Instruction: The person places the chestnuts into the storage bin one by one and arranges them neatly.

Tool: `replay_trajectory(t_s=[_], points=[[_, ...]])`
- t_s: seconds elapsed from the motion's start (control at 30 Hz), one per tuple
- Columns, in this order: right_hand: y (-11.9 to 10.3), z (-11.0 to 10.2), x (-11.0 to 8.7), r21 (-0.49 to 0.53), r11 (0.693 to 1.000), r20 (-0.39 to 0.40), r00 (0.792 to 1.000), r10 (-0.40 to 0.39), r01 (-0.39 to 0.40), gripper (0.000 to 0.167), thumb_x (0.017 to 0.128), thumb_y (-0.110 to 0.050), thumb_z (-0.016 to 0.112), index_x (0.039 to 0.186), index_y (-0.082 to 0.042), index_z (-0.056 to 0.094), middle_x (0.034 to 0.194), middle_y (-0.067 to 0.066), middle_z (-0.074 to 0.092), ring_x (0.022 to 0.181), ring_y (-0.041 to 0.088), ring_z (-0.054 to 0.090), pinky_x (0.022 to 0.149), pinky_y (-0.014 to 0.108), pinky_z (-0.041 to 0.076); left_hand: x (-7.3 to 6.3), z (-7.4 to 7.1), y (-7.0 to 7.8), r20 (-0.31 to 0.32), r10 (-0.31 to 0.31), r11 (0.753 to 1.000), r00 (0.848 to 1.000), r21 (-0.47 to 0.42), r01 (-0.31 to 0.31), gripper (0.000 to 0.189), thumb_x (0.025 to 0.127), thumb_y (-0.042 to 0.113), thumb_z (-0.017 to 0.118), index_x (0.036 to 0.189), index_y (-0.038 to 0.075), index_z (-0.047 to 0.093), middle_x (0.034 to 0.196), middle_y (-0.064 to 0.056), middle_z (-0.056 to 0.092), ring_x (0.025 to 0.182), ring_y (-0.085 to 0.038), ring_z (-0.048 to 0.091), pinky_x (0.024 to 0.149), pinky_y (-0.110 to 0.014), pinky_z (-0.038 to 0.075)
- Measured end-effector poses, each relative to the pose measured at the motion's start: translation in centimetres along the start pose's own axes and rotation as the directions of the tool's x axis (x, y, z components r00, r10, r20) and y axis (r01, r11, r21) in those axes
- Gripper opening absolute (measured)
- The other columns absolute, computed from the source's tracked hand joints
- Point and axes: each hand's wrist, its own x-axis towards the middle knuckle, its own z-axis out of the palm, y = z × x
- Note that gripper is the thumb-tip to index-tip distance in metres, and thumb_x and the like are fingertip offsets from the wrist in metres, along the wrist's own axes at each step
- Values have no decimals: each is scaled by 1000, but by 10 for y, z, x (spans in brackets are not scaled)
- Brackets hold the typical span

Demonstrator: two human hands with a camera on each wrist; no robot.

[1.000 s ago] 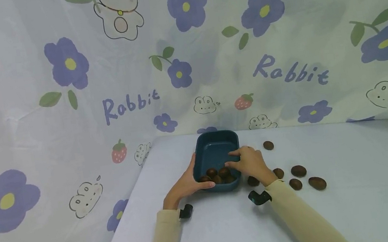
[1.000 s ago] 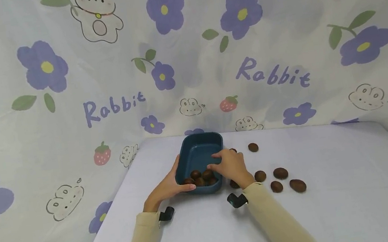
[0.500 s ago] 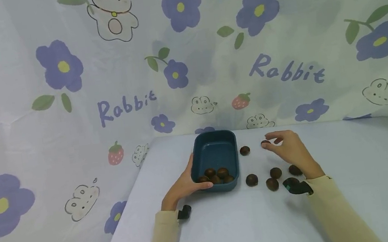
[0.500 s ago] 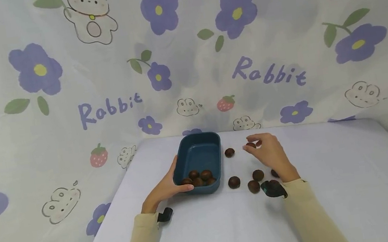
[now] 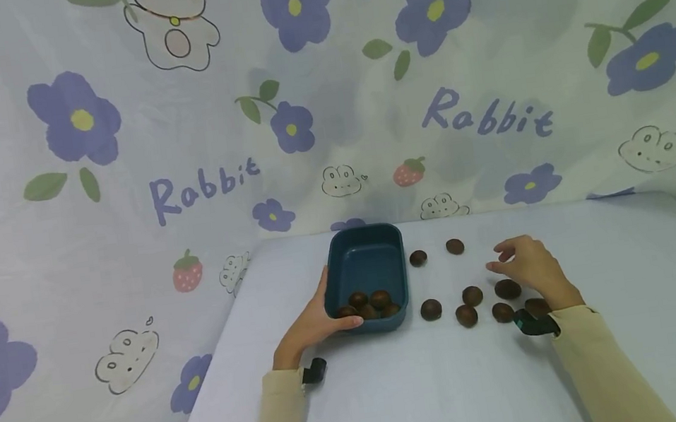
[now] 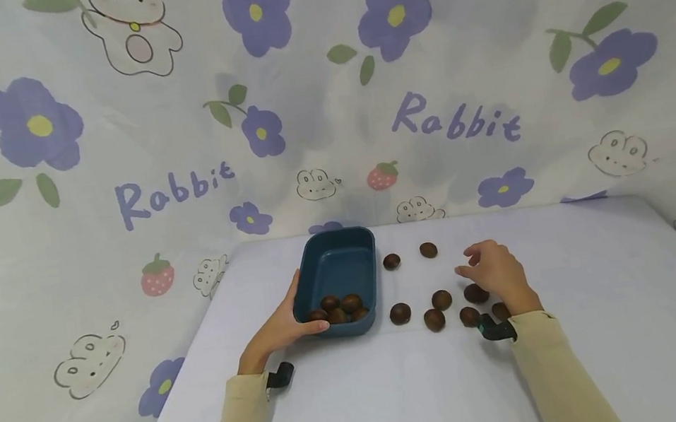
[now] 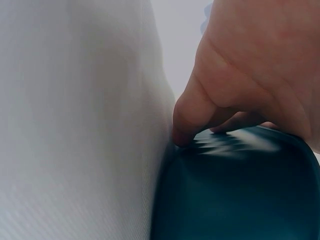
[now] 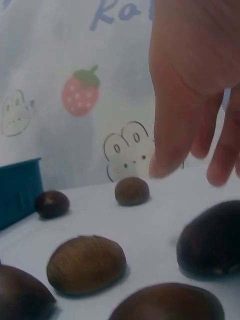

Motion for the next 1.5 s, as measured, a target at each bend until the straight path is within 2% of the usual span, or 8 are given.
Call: replay_trajectory(t_s=[0.1,0.2,0.3,0.5,0.73,1.0,1.27,1.5], points=[[6,2,2,-6,999,66,997,51,-50,58,92,-32,76,131,8,63,120,28,70,103,40,68,86,55,54,0,-1,-1,-4,5,1000,1000,-1,-5,138,76,55,89,165,36,-15,176,2,-5,163,-34,7,126,-68,18],[11,4,3,-14,998,102,993,57,-56,57,90,-32,77,127,9,65,119,28,70,102,38,68,86,53,54,-1,-1,-1,0,-10,1000,1000,6,10,138,75,57,88,164,36,-15,176,1,-6,163,-34,6,126,-67,18],[17,2,2,-10,999,121,992,42,-41,55,90,-31,78,125,10,66,118,28,70,102,37,68,86,54,54,-1,-2,-1,0,-26,1000,1000,8,26,139,74,58,88,164,38,-15,176,2,-6,163,-34,6,126,-67,18],[20,-8,-2,7,999,188,981,40,-42,58,87,-33,82,122,9,66,116,27,70,104,38,64,90,56,53,0,-1,-1,-5,-11,1000,1000,17,11,140,75,57,89,166,31,-14,176,1,-5,163,-36,7,125,-69,19],[23,-14,-3,22,1000,263,965,-16,10,55,79,-19,87,120,11,67,113,24,72,104,36,66,94,58,52,0,-1,-1,-1,-5,1000,1000,9,5,141,74,57,89,166,28,-14,176,0,-6,163,-35,6,126,-67,17],[19,-11,-3,20,1000,245,969,-17,13,49,80,-16,86,116,12,68,112,25,72,103,37,66,93,59,53,1,-1,-3,0,2,1000,1000,20,-2,142,74,58,89,166,26,-14,176,-1,-5,163,-36,7,126,-68,18],[19,-8,2,-4,1000,204,979,-17,18,39,83,-22,85,107,7,73,97,14,76,89,28,63,80,46,54,1,-2,-3,-5,8,1000,1000,17,-8,138,74,57,89,165,35,-14,176,1,-4,163,-35,8,125,-68,20],[16,-8,1,29,999,159,987,-37,33,45,85,-24,83,114,9,71,105,21,75,90,27,67,80,46,57,2,-2,-5,-1,27,1000,1000,15,-27,138,76,53,89,166,27,-12,177,2,-4,163,-35,9,125,-68,21]])
